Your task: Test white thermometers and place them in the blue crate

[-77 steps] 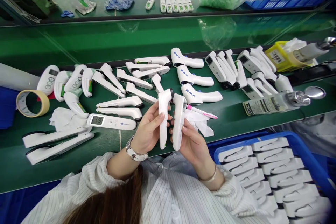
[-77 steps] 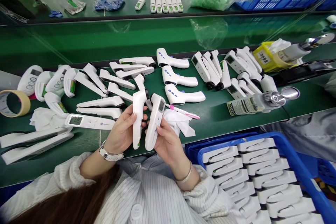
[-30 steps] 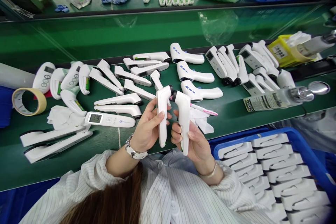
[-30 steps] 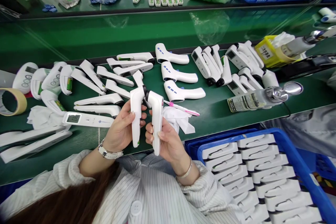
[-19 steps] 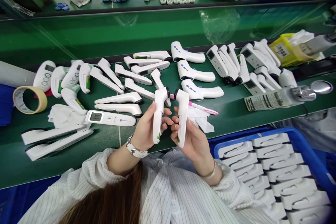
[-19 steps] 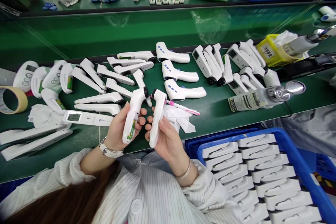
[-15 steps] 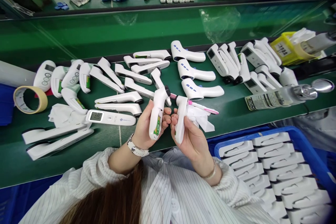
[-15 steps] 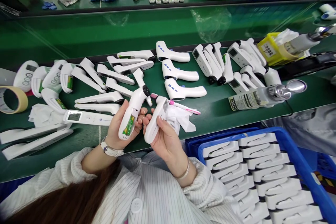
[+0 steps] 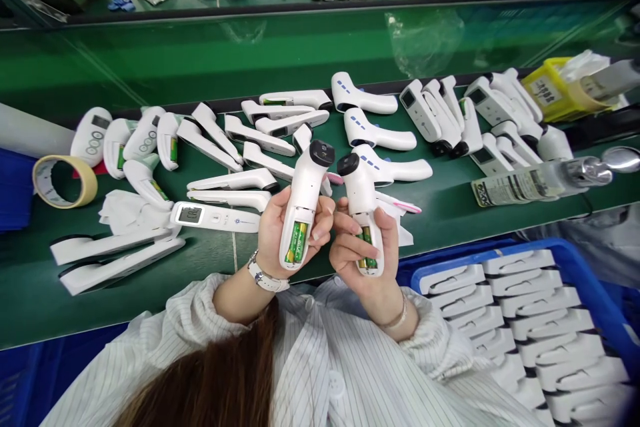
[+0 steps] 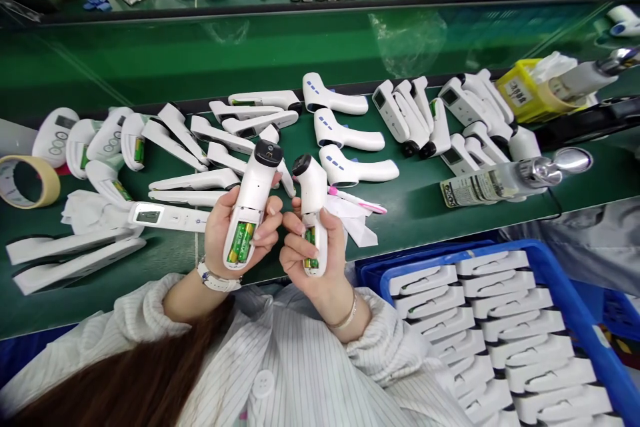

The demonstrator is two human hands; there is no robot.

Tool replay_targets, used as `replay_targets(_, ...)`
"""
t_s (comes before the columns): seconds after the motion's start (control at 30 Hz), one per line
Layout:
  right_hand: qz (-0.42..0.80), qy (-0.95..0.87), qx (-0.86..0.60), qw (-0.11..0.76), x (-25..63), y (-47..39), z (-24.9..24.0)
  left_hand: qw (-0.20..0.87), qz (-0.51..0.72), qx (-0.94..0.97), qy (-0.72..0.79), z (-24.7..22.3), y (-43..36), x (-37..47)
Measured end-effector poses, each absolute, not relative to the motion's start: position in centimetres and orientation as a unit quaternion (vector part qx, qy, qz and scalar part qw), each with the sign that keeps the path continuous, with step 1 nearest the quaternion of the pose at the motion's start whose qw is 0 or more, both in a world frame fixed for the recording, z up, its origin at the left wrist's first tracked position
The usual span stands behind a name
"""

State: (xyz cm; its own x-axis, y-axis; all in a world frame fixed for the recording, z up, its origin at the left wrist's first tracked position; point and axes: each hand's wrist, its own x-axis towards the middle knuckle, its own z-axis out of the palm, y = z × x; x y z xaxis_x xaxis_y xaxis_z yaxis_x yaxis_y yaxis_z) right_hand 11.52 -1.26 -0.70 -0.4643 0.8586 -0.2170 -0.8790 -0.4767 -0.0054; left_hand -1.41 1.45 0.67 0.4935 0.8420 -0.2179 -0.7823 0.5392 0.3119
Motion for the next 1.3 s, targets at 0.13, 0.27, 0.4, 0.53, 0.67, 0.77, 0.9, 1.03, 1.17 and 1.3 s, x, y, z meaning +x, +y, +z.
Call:
replay_targets(0.13,0.869,0.049,-0.106,0.481,11.6,-1.0,-0.6,0.853,0.487,0.077,0.17,0.7,1.3,-1.6)
replay_targets(0.27,0.863,0.08,-0.118,0.485,11.5,-0.9,-0.3,0.851,0.49,0.079,0.174,0.5,1.3,-1.6)
replay_targets(0.4,0.837,0.103,-0.19,0.502,11.4,-0.7,0.3,0.855,0.473,0.095,0.191,0.3,1.4,-1.4)
replay_targets(0.53,0.829,0.077,-0.208,0.513,11.5,-0.4,0.6,0.846,0.482,0.09,0.208,0.3,1.5,-1.2)
replay_targets(0.67,0.835,0.06,-0.224,0.499,11.6,-0.5,0.4,0.852,0.48,0.068,0.196,0.3,1.6,-1.1)
replay_targets(0.77,0.828,0.034,-0.259,0.496,11.7,-0.4,0.3,0.846,0.487,0.067,0.205,0.2,1.7,-1.2)
replay_targets(0.9,0.827,0.01,-0.255,0.501,11.7,-0.2,0.1,0.835,0.496,0.092,0.219,0.3,1.6,-1.4)
replay_targets(1.03,0.836,-0.059,-0.245,0.487,11.7,-0.4,-0.1,0.765,0.541,0.174,0.304,0.4,1.3,-1.3)
replay_targets(1.17,0.807,-0.151,-0.291,0.49,11.5,-0.9,-0.5,0.693,0.567,0.268,0.357,0.1,0.9,-1.1)
replay_targets(1.3,0.794,-0.157,-0.31,0.5,11.3,-1.0,-0.6,0.743,0.509,0.278,0.332,-0.1,0.8,-1.1)
